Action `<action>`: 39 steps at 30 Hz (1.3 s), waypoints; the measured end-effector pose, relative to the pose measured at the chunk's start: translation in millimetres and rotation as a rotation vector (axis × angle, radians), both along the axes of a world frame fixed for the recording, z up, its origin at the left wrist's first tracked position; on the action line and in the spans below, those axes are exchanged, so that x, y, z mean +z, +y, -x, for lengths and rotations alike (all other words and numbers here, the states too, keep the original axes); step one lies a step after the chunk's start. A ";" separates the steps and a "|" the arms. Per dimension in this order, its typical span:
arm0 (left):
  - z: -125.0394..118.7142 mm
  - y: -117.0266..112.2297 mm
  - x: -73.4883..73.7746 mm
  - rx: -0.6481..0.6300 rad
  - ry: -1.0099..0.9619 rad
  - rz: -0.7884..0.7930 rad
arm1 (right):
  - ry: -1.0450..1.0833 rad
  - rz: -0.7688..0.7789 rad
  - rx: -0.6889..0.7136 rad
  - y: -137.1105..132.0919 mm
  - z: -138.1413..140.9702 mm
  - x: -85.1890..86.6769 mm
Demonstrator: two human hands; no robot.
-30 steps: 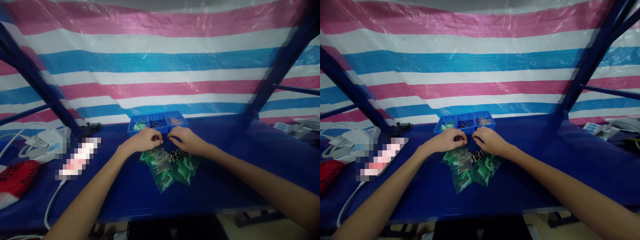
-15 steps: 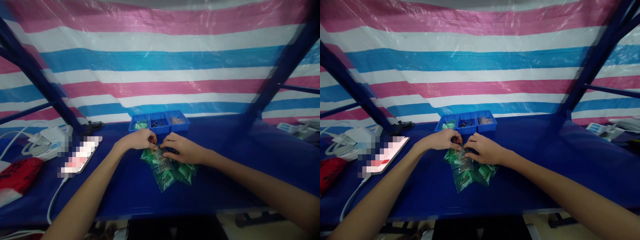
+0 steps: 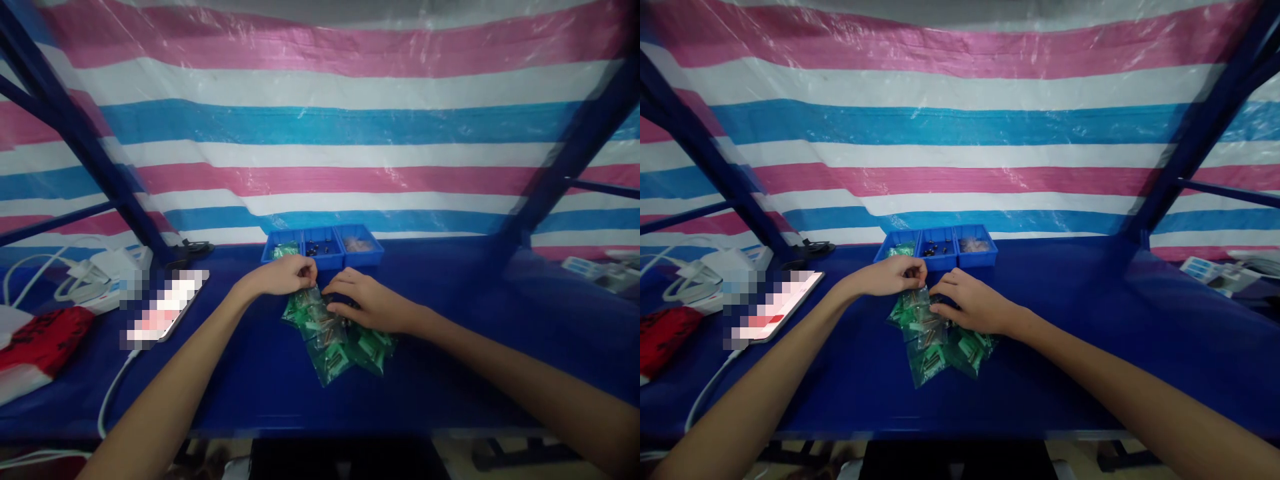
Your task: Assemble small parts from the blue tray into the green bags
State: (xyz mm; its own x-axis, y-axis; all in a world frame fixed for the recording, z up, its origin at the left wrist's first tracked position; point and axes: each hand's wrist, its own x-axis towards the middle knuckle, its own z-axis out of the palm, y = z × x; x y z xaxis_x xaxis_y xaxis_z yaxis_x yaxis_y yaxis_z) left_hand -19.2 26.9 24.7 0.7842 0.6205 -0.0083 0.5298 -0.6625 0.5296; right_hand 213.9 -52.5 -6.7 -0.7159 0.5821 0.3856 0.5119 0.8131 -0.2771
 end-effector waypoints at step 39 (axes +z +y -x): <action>-37.0 -30.8 -25.0 0.192 -0.464 -0.497 | 0.411 0.004 -0.452 21.1 -8.1 -6.3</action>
